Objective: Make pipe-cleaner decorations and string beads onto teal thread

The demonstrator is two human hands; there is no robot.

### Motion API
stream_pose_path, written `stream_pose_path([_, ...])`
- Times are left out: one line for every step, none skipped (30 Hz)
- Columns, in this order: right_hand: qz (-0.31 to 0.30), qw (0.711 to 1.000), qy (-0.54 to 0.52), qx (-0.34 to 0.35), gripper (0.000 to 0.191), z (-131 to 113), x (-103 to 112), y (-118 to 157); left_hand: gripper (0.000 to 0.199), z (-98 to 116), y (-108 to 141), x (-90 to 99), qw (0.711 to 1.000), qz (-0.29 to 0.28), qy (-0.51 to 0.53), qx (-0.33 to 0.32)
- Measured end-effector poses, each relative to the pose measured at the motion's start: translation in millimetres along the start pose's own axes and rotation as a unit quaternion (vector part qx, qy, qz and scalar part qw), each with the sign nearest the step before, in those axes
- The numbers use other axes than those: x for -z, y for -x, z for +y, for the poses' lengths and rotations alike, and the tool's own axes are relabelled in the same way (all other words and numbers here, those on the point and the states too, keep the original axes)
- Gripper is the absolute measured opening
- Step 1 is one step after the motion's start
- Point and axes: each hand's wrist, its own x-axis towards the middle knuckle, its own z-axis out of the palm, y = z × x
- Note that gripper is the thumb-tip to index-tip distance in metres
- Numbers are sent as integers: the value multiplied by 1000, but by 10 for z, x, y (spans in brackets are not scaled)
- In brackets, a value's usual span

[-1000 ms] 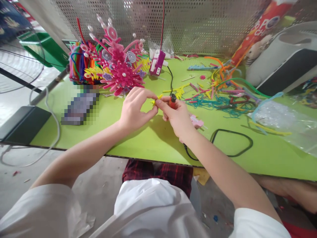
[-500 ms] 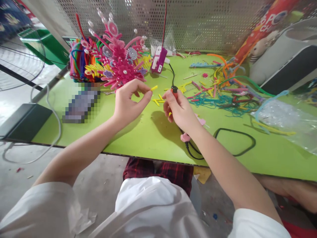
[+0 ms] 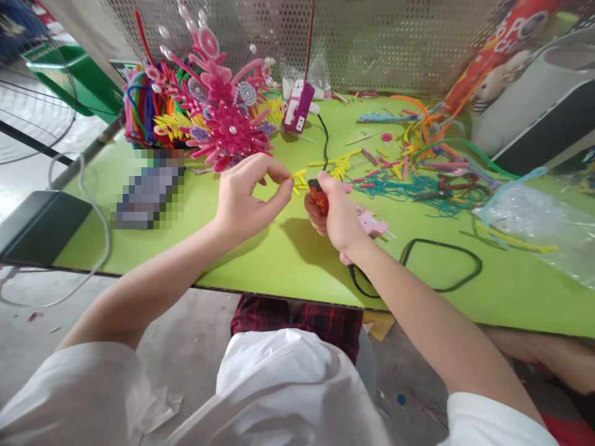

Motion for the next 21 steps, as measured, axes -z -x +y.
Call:
stream_pose_path([7, 1000, 4, 6, 68, 10, 3, -2, 7, 2, 0, -1, 1000, 0, 3, 1])
stream_pose_path([7, 1000, 5, 14, 68, 17, 6, -3, 6, 5, 1, -2, 1000, 0, 6, 1])
stream_pose_path([3, 1000, 7, 20, 67, 22, 9, -5, 6, 9, 2, -4, 1000, 1, 9, 1])
stream_pose_path([-5, 1000, 9, 21, 66, 26, 11, -7, 6, 12, 4, -6, 1000, -1, 11, 2])
stream_pose_path([-14, 1000, 11, 19, 65, 29, 11, -8, 6, 14, 6, -8, 1000, -2, 11, 3])
stream_pose_path([-18, 1000, 12, 16, 64, 32, 10, -9, 6, 16, 8, -10, 1000, -3, 10, 4])
stream_pose_path([-19, 1000, 12, 13, 64, 36, 7, -10, 6, 16, 10, -12, 1000, -4, 9, 4])
stream_pose_path([-19, 1000, 12, 13, 64, 40, 3, -11, 6, 16, 12, -13, 1000, -3, 8, 2])
stream_pose_path([-18, 1000, 10, 17, 64, 44, -2, -12, 6, 14, 12, -14, 1000, -1, 7, 0])
stream_pose_path([-19, 1000, 7, 22, 64, 48, -8, -13, 6, 12, 13, -15, 1000, 2, 8, -4])
stream_pose_path([-18, 999, 4, 28, 63, 51, -13, -14, 6, 10, 13, -15, 1000, 4, 8, -7])
stream_pose_path([-18, 999, 1, 32, 62, 54, -17, -15, 6, 9, 12, -15, 1000, 5, 8, -9])
stream_pose_path([-14, 999, -1, 34, 61, 55, -21, -16, 6, 8, 12, -15, 1000, 4, 6, -10])
stream_pose_path([-8, 999, -5, 34, 61, 56, -23, -18, 6, 7, 11, -16, 1000, 3, 4, -11])
stream_pose_path([-1, 999, -9, 33, 60, 56, -23, -19, 7, 6, 10, -16, 1000, 3, 2, -12])
stream_pose_path([6, 999, -12, 33, 61, 55, -21, -21, 7, 5, 9, -17, 1000, 2, 1, -14])
stream_pose_path([7, 999, -14, 33, 61, 53, -17, -22, 7, 4, 7, -18, 1000, 3, 1, -16])
stream_pose_path([2, 999, -15, 33, 63, 49, -12, -24, 8, 2, 5, -18, 1000, 4, 2, -18])
stream_pose_path([-8, 999, -16, 33, 64, 43, -4, -27, 8, 0, 1, -17, 1000, 5, 2, -18])
stream_pose_path([-19, 999, -16, 30, 65, 35, 5, -30, 8, -3, -2, -16, 1000, 6, 3, -18])
stream_pose_path([-26, 999, -16, 25, 67, 26, 14, -34, 8, -6, -6, -14, 1000, 8, 3, -16])
